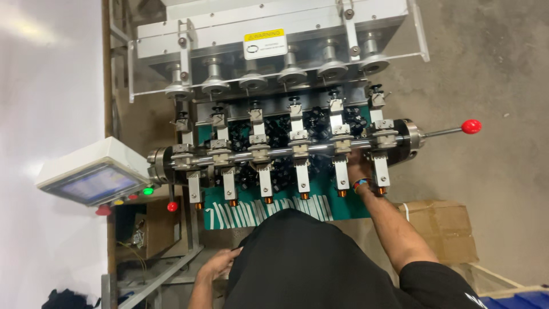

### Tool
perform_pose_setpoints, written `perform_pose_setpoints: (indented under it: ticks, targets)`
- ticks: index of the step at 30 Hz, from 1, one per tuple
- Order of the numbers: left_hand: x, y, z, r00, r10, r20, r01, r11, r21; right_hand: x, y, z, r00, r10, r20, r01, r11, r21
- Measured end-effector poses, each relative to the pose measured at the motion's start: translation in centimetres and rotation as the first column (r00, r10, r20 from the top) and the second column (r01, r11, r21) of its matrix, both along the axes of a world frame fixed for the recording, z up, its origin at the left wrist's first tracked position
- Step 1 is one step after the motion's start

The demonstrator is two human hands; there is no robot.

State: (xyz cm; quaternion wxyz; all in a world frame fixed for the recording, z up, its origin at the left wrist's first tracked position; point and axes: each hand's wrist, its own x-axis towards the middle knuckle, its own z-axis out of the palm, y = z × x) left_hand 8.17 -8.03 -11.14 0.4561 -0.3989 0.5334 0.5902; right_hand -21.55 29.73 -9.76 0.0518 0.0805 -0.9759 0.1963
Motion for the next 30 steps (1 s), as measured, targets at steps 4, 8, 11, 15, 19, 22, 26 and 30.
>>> perform_pose_setpoints:
  ticks: [4,8,11,15,19,22,26,30]
  targets:
    - [1.5,0.9,0.2,0.93,0.357,0.086,-0.355,0.934,-0.035,0.4,0.2,0.4,0.983,-0.153,0.101,0.183,0.817,-0.547]
    - [2.5,1.0,0.5,0.82,0.486,0.303,-0.528,0.846,0.072,0.9,1.8,0.4,0.997,0.065,-0.048,-0.072,0.984,-0.163]
    - [2.9,0.0,0.8,0.871,0.459,0.174,-0.489,0.844,0.22,2.3,2.4,0.1,0.991,0.061,0.119,-0.051,0.995,-0.09]
    - [2.9,-1.3,0.6,0.772,0.635,0.015,-0.634,0.772,-0.036,6.0,1.8,-0.4,0.989,0.103,0.104,-0.092,0.99,-0.104]
    - [2.0,-1.9,-0.4,0.791,0.603,-0.103,-0.583,0.794,0.172,11.0,-1.8,-0.9,0.938,-0.015,0.347,0.106,0.964,-0.246]
    - [1.3,-2.6,-1.1,0.856,0.514,-0.063,-0.513,0.858,0.032,14.1,-5.5,-1.5,0.95,0.099,0.297,0.008,0.94,-0.341]
    - [1.0,-4.3,-1.7,0.89,0.455,0.016,-0.451,0.887,-0.096,15.8,-10.0,-2.1,0.921,0.34,0.193,-0.205,0.841,-0.501]
    - [2.9,-6.8,-2.2,0.93,0.317,0.184,-0.293,0.945,-0.142,16.0,-11.9,-2.6,0.783,0.452,0.427,-0.218,0.842,-0.493]
